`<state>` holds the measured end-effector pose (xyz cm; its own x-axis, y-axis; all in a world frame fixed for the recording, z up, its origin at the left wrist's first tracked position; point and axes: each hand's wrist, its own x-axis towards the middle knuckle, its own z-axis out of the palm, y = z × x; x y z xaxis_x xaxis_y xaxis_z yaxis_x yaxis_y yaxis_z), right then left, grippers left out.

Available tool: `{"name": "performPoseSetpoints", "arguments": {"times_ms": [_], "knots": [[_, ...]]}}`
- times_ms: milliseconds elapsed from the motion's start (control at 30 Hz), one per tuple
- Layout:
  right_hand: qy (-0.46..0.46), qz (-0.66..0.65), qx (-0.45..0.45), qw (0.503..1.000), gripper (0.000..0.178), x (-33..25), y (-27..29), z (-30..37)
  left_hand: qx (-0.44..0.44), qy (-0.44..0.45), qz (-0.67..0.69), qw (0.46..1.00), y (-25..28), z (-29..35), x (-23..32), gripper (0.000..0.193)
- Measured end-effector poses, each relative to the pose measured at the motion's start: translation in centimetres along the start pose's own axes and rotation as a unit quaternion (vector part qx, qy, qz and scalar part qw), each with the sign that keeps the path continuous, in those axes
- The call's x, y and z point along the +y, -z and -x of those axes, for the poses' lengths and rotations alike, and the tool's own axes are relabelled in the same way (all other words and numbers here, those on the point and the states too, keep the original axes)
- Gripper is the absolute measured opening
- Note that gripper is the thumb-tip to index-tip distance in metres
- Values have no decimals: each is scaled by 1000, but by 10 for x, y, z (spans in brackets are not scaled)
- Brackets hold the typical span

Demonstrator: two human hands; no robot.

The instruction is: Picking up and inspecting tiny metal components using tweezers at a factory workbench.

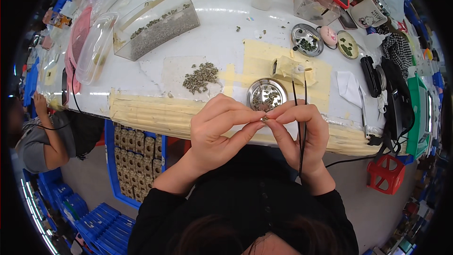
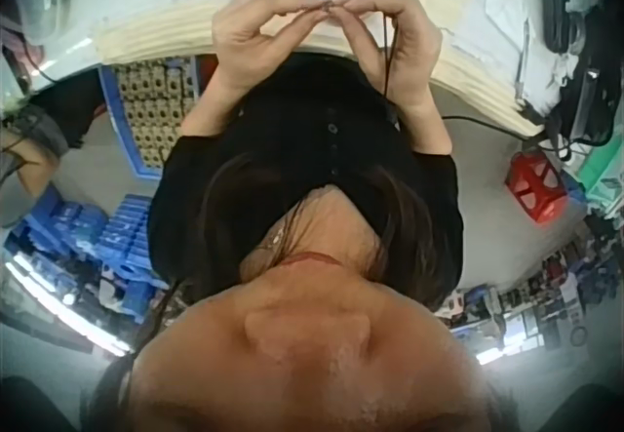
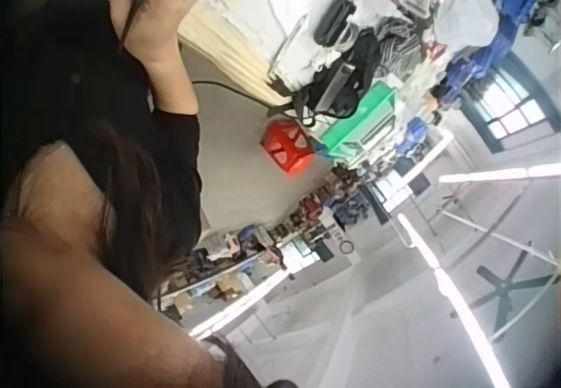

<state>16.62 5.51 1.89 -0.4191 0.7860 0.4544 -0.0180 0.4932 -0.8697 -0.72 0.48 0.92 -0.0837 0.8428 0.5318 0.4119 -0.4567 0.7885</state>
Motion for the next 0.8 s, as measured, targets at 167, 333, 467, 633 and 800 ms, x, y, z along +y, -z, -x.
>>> {"name": "performPoseSetpoints", "arguments": {"times_ms": [167, 333, 467, 633, 800], "knots": [[12, -5, -2, 1000, 22, 0, 1, -1, 14, -10, -5, 1000, -1, -2, -1, 23], [15, -24, 4, 1000, 22, 0, 3, 2, 36, -16, -18, 999, 1, -3, -2, 23], [4, -27, 6, 1000, 22, 3, 1, 6, 42, -18, -24, 999, 0, -2, -3, 23], [-7, -38, 8, 999, 21, 3, -3, 11, 45, -18, -22, 999, -2, -2, -2, 22], [-9, -37, 7, 999, 21, 4, -4, 12, 42, -18, -27, 999, -2, -2, -1, 22]]}}
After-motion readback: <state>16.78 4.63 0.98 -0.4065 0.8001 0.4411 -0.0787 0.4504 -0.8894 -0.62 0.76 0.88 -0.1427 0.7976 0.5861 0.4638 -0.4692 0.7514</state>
